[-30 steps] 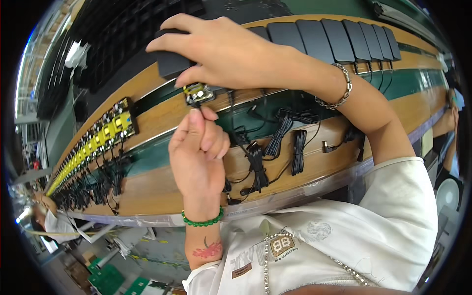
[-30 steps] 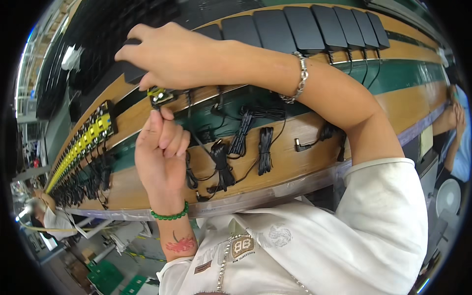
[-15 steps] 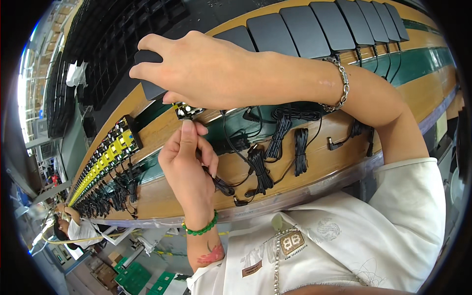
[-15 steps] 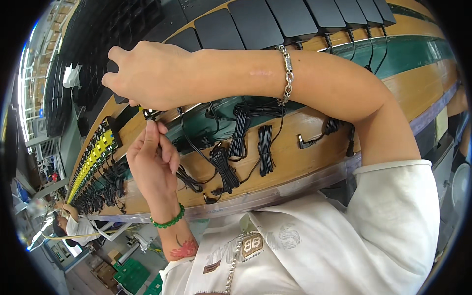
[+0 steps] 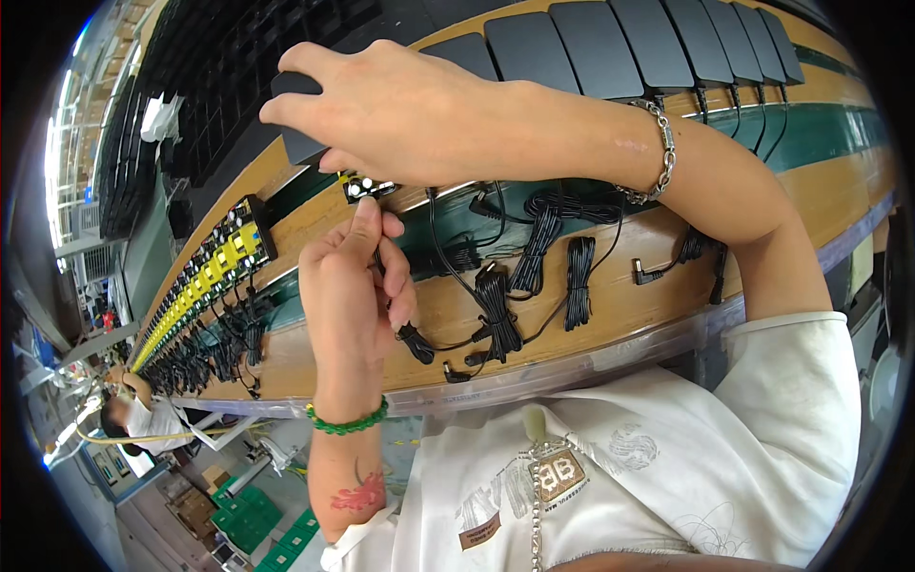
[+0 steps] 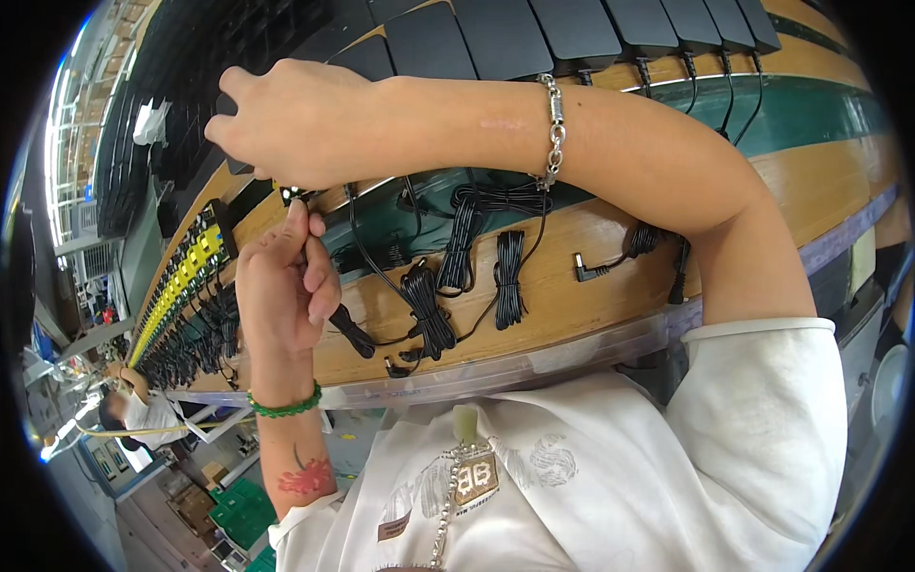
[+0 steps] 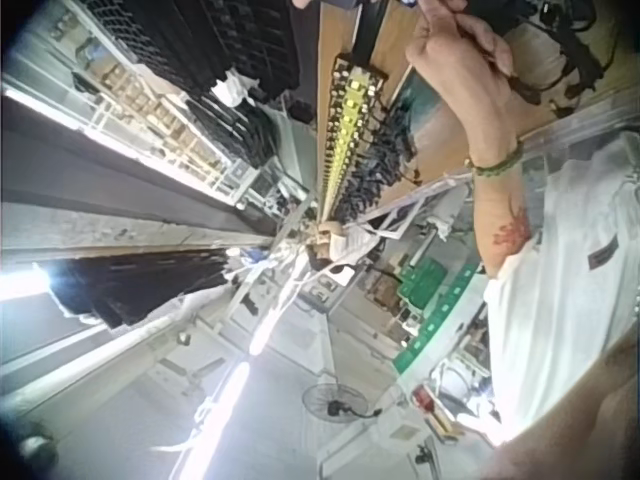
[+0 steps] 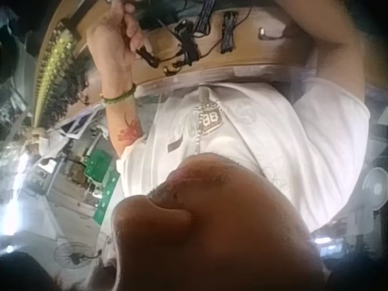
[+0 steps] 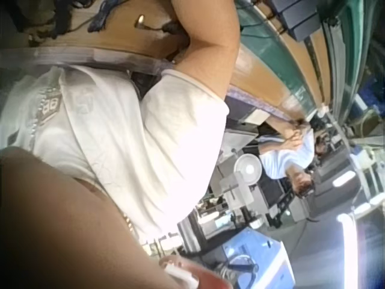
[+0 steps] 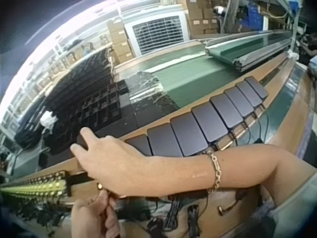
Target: Assembling electronic components by attaching housings and cables to circuit boards on a production line.
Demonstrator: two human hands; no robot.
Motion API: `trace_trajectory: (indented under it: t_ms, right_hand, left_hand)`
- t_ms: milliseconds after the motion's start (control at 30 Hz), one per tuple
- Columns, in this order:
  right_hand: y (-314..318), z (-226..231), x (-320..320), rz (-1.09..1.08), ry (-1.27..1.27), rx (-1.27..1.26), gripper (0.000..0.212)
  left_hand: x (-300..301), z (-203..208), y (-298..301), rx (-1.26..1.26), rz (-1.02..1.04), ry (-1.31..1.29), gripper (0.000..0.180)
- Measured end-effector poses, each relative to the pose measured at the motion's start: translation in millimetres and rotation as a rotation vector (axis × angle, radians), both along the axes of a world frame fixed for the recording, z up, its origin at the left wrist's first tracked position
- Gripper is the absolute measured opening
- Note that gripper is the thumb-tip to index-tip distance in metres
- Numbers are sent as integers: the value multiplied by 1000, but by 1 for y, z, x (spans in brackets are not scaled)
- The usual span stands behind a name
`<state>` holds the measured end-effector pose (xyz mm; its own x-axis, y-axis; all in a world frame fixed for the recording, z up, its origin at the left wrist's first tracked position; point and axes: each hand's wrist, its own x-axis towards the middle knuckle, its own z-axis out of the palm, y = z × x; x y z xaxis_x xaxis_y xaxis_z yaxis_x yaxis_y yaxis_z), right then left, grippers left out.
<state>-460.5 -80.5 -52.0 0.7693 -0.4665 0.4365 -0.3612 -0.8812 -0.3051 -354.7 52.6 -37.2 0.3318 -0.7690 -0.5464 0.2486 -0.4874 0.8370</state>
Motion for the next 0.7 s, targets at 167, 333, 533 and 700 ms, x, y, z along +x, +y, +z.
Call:
trace_trajectory:
  t_ms: [167,333,533,700]
  right_hand:
    - [-1,-4,-5,5,-110,93,46]
    - [1,-2,-14,129,-235,-115,33]
    - [5,11,-25,159,95,14,43]
    - [6,22,-22,80,224,82,65]
  left_hand:
    - [0,-1,2,21,-27,34,32]
    - [-4,-12,7,-107,52,122,32]
    - [3,-17,7,-150,-10,204,30]
    - [6,-19,7,-168,-13,259,29]
